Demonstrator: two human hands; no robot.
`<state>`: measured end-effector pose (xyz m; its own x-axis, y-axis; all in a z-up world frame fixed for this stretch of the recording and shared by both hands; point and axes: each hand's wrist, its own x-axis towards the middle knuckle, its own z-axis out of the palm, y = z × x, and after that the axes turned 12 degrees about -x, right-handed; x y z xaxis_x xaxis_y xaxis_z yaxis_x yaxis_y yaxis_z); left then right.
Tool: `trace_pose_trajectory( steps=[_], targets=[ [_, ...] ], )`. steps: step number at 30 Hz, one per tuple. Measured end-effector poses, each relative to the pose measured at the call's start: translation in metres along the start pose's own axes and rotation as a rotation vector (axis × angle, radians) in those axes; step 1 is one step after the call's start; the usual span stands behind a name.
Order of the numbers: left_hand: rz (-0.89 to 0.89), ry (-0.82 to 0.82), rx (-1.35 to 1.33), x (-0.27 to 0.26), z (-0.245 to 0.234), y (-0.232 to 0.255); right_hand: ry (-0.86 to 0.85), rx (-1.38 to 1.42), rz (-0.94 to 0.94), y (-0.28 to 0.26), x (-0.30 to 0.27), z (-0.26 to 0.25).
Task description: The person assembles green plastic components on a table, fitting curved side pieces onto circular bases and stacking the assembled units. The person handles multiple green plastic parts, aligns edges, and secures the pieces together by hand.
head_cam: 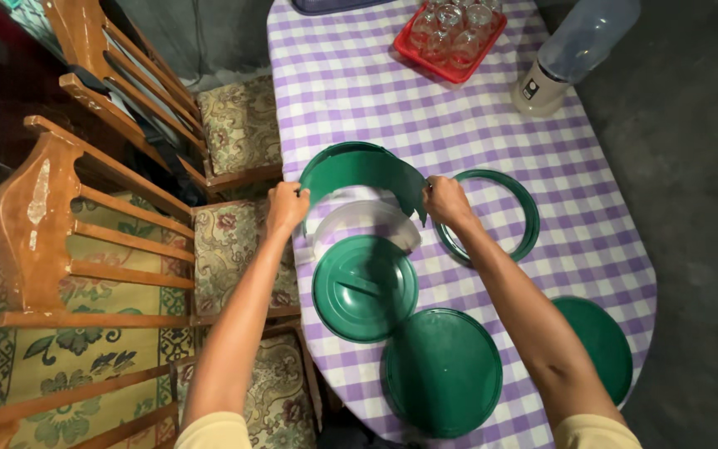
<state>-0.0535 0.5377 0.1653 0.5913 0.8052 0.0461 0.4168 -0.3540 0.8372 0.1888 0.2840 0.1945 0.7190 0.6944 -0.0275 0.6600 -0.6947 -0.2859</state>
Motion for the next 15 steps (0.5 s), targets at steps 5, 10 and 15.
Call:
trace_pose_trajectory(
  steps=[5, 10, 15],
  targets=[
    [-0.236, -0.109, 0.085, 0.011, -0.007, 0.003, -0.075, 0.082, 0.100, -0.016, 0.008, -0.007],
    [-0.250, -0.083, 0.026, 0.017, 0.004, -0.012, -0.133, 0.166, 0.111, -0.035, 0.013, -0.010],
    [-0.018, 0.123, 0.048, 0.012, 0.026, -0.037, -0.095, 0.321, 0.183, -0.031, 0.019, 0.002]
  ],
)
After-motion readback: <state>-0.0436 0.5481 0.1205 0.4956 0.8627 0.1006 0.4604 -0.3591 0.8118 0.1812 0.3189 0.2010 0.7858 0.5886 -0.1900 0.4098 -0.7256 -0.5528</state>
